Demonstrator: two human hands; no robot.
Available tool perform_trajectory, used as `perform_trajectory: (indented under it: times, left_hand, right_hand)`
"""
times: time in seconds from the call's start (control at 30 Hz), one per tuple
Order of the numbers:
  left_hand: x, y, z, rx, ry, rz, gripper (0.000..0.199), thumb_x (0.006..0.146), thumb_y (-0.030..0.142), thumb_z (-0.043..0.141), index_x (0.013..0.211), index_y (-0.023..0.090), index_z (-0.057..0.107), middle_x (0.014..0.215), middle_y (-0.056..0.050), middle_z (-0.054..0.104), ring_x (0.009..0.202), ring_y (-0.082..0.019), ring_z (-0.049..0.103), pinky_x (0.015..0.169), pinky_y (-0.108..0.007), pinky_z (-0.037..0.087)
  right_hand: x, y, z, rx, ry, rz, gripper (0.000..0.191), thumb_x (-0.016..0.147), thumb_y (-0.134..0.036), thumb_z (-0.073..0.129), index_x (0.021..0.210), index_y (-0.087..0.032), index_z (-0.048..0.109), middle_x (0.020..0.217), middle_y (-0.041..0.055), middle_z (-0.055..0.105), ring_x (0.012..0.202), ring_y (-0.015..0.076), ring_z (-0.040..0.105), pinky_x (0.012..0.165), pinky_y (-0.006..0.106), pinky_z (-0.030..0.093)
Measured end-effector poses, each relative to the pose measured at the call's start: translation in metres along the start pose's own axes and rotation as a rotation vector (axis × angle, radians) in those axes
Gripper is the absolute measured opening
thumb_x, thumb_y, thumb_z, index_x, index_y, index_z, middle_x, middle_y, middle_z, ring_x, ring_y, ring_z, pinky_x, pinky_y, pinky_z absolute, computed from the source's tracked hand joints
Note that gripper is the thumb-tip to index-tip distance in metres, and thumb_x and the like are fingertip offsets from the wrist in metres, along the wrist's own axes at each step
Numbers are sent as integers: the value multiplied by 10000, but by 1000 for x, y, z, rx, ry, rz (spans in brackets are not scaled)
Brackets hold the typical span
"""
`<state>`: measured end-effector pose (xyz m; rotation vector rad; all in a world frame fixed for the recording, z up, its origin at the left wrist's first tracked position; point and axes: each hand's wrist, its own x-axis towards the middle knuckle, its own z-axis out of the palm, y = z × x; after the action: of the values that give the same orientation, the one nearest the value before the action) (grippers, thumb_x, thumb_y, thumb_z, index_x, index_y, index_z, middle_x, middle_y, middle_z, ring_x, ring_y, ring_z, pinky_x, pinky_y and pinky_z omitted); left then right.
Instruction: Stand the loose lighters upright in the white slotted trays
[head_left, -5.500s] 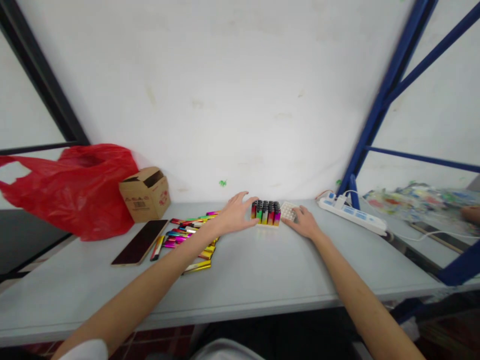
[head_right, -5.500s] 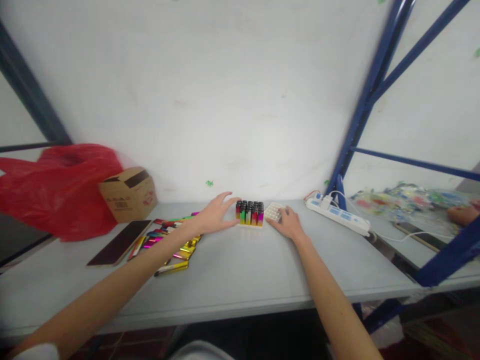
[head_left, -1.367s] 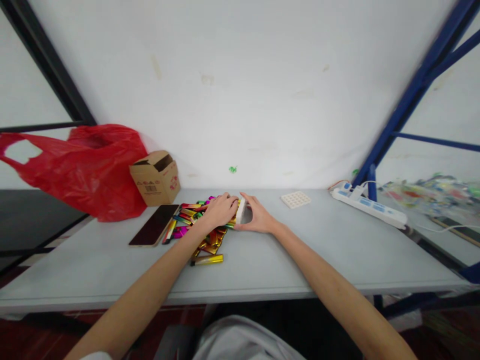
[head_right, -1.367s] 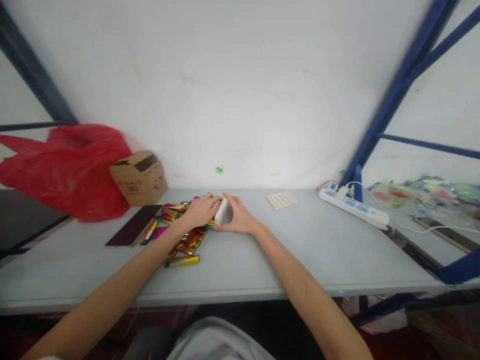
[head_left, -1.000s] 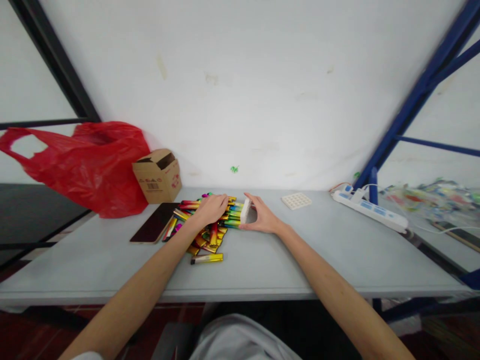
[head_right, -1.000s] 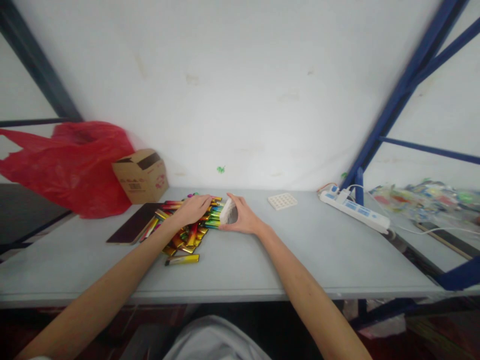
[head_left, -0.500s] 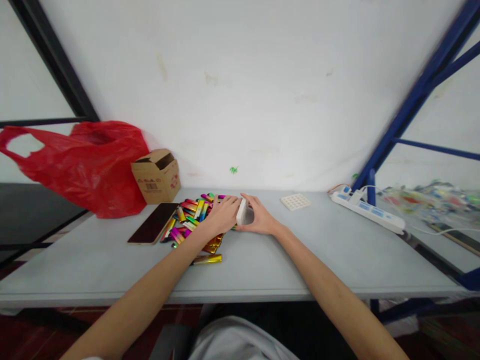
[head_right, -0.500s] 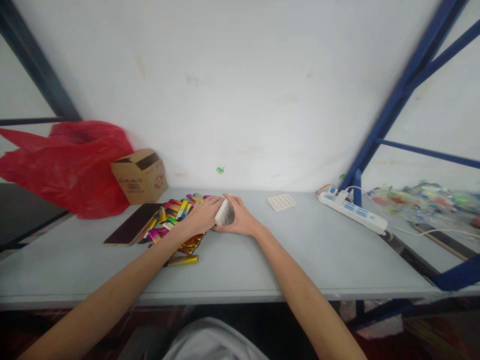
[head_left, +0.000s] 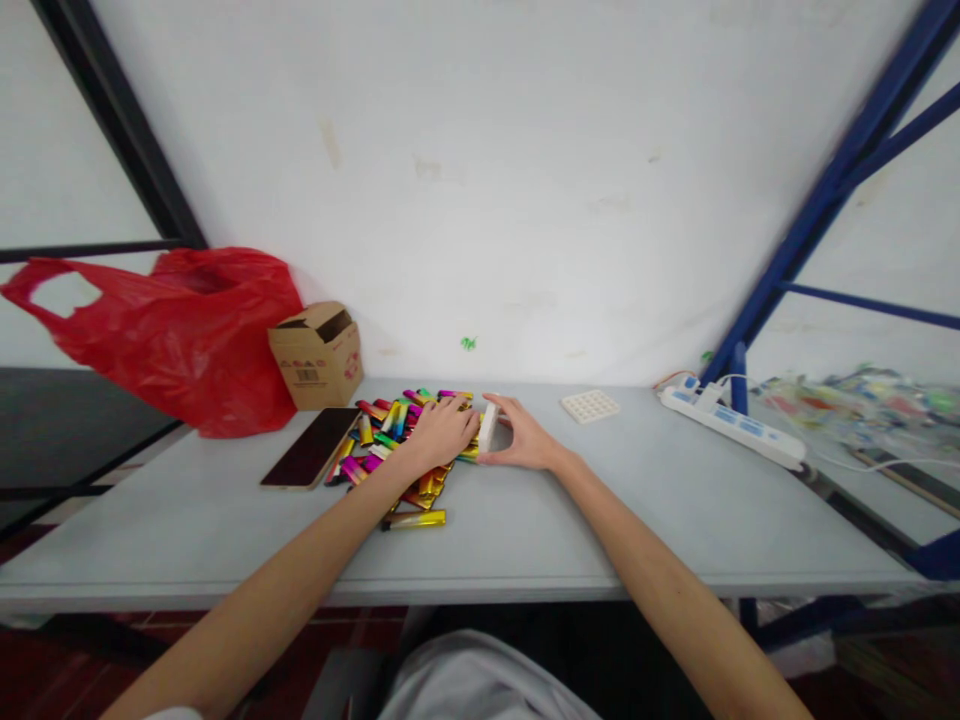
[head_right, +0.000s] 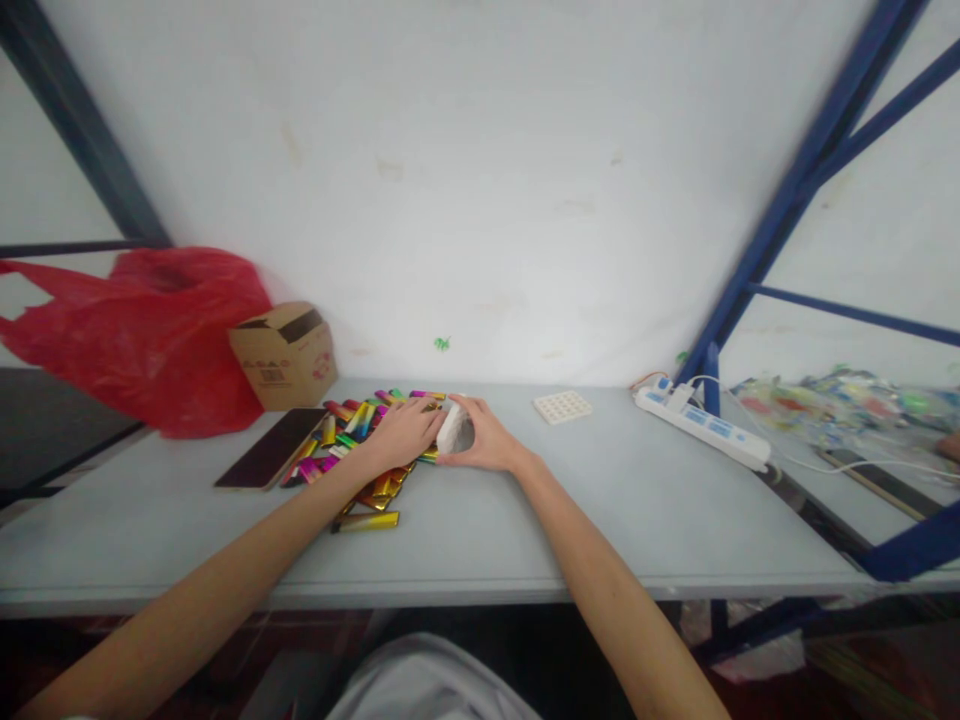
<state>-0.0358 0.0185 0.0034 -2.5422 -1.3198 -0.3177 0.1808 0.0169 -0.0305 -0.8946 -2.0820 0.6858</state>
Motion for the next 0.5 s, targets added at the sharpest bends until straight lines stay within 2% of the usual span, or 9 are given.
perform_trajectory:
  times: [0.1,0.3,0.37,0.5]
  left_hand:
    - [-2,-8,3,52,-2,4,396,1083,264,377,1120,164,759,1346,-189,691,1242,-344,639,1021,-495,472]
    - [-6,-19,3,70,-11,-33,398,1084,235,346,1136,164,734,1236,-162,747,1201,-322,656,1025,-476,462]
    - [-6,-19,3,64,-18,-23,389,1082,234,352,1105,163,733,1220,-161,751,1183,-318,658,1019,-473,464]
    - [-3,-18,4,39,-21,-7,382,1085,233,354,1059,172,731,1208,-151,755,1188,-305,655,1026,-468,468]
  right_hand:
    - [-4,5,-11,-4,11,18,1109,680,-478,956,1609,-263,388,1558,164,435,1479,331,447,1213,526,459]
    - [-10,20,-36,38,110,91,1040,726,-525,910,1592,-315,374,1615,130,386,1468,309,476,1220,531,456]
    - [-9,27,-39,3,184,92,1046,721,-548,905,1582,-304,363,1610,136,388,1444,308,496,1208,531,468]
    - [-4,39,-42,-149,410,107,1013,718,-632,870,1517,-250,379,1537,167,414,1392,320,516,1179,537,483]
